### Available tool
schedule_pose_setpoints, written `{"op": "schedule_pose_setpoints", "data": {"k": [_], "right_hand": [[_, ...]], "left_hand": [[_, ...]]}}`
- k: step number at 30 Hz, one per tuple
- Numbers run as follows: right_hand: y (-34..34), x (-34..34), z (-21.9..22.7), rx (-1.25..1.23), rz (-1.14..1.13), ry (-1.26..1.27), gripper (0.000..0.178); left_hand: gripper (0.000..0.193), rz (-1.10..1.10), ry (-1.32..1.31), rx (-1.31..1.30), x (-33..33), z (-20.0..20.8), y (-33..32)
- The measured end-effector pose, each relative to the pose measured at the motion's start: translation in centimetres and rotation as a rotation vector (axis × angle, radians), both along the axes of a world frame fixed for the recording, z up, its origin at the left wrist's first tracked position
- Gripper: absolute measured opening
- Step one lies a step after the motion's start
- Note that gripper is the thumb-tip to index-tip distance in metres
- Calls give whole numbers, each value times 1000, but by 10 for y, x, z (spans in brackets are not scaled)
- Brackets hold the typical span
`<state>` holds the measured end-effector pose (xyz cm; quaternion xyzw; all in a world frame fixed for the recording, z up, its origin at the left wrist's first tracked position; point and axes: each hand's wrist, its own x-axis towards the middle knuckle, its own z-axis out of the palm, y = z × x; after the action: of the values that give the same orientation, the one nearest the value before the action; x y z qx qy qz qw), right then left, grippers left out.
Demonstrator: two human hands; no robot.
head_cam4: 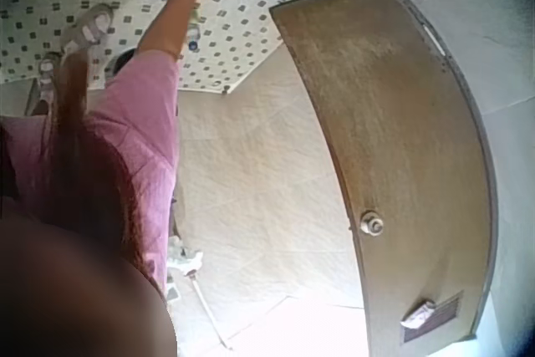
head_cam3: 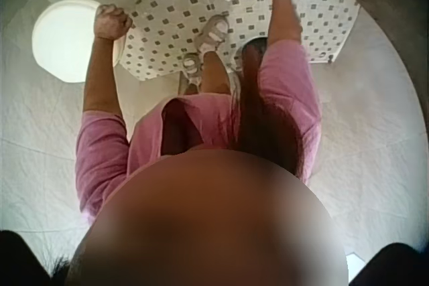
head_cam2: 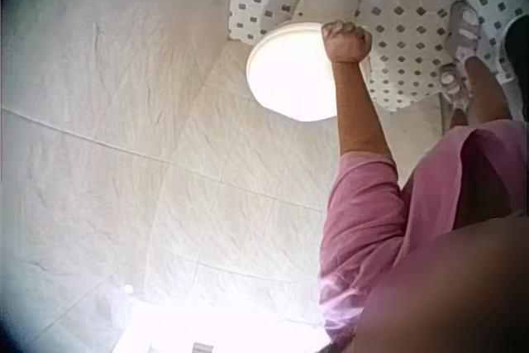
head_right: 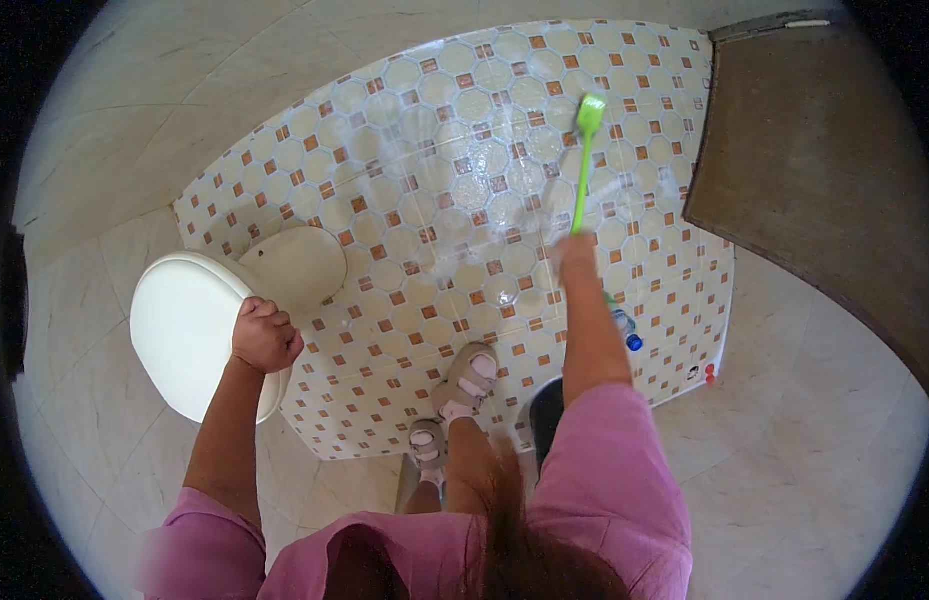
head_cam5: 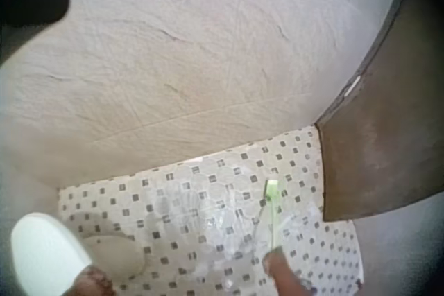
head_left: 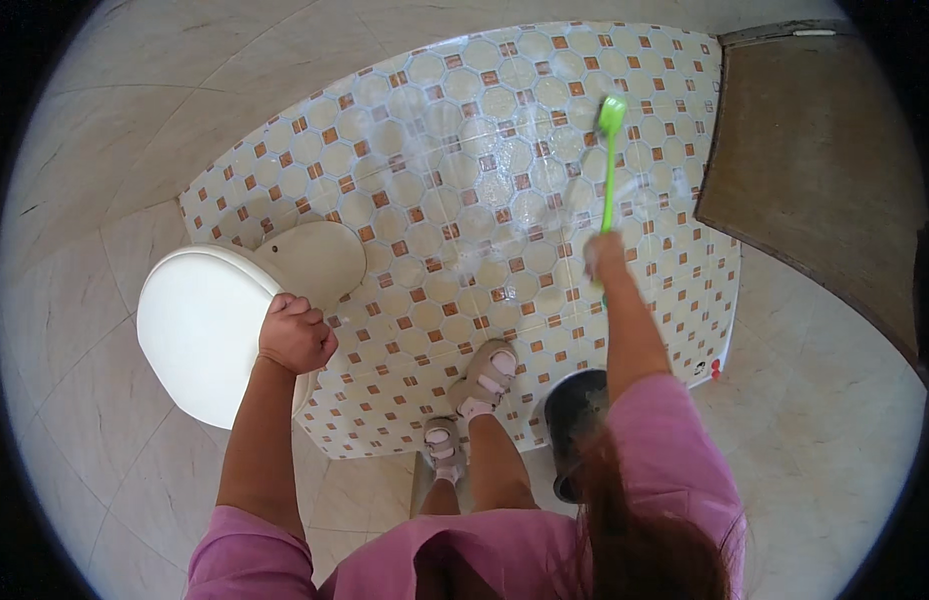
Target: Scrubbing the toilet and bathroom floor with a brush and water.
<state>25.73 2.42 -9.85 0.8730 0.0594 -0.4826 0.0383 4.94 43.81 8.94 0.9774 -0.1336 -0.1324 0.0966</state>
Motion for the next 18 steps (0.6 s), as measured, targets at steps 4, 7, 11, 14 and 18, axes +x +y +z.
{"op": "schedule_pose_setpoints", "data": {"k": [4,7,11,14,18], "right_hand": [[-33,-196,21,60,-480,-215,42],[-7,-181,45,1,-360,24,42],[1,-23,-22,104,-403,-395,19],[80,76,12,72,-633,-305,19],[21,-17,-14,148,721,-268,19]], "left_hand": [[13,22,-27,6,0,8,5],[13,37,20,24,-5,12,11],[15,30,-38,-46,-2,5,7],[16,52,-34,-44,-1,-4,10],[13,49,-70,-94,4,6,6]]}}
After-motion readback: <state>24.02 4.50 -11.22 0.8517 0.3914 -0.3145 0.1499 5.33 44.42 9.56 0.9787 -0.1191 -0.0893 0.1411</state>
